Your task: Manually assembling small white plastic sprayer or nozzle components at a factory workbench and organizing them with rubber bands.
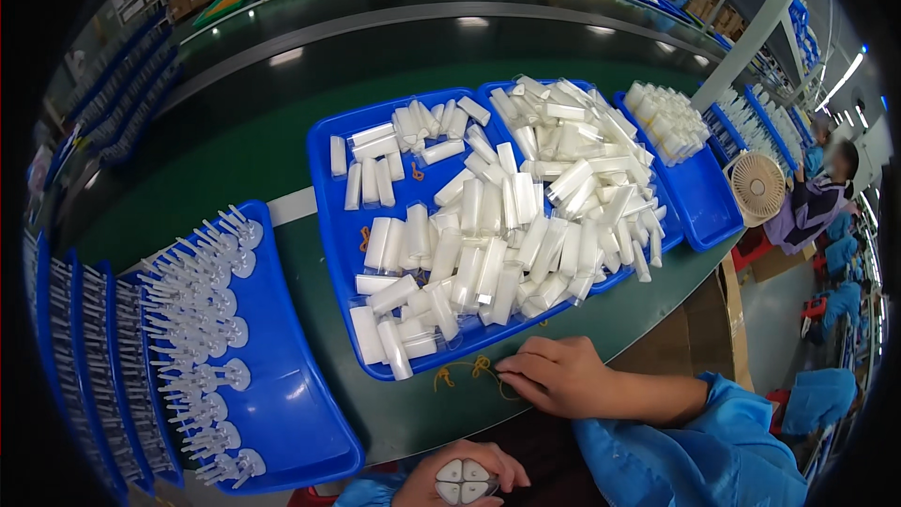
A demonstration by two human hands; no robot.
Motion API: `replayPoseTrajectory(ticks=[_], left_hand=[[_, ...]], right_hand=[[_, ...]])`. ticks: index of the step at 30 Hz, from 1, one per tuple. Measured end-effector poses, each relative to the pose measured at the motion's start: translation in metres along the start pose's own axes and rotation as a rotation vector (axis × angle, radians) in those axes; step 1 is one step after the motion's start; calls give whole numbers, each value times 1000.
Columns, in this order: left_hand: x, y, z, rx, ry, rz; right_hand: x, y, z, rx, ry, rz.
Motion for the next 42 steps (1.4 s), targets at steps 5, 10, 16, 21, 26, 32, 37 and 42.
replayPoseTrajectory(ticks=[5,10,16,21,26,32,37,42], left_hand=[[-4,4,-5,-189,31,303],[-5,-3,4,-492,-156,784],[-6,-8,25,-649,-305,884],[-14,-10,21,-587,-220,1087],[-17,-6,16,-681,-340,798],[-20,-16,37,-475,-251,826],[-8,-8,29,-353,-51,361],[-9,-3,32,298,-108,-311]], right_hand=[[5,-9,6,13,-16,-174],[-3,-22,4,-15,52,-145],[26,7,15,-30,64,264],[20,18,13,-121,-58,340],[20,36,12,-85,-276,464],[30,24,5,-28,-61,499],[23,26,-2,15,-72,555],[29,25,-2,205,-308,1559]])
Point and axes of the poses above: each hand's wrist, its own z-axis towards the middle knuckle, its own y-axis out of the back of the hand, x = y × z, the point moved 1 cm from there along z, towards the middle knuckle, and after that the axes turned 1 degree about y, right-handed, at the moved point
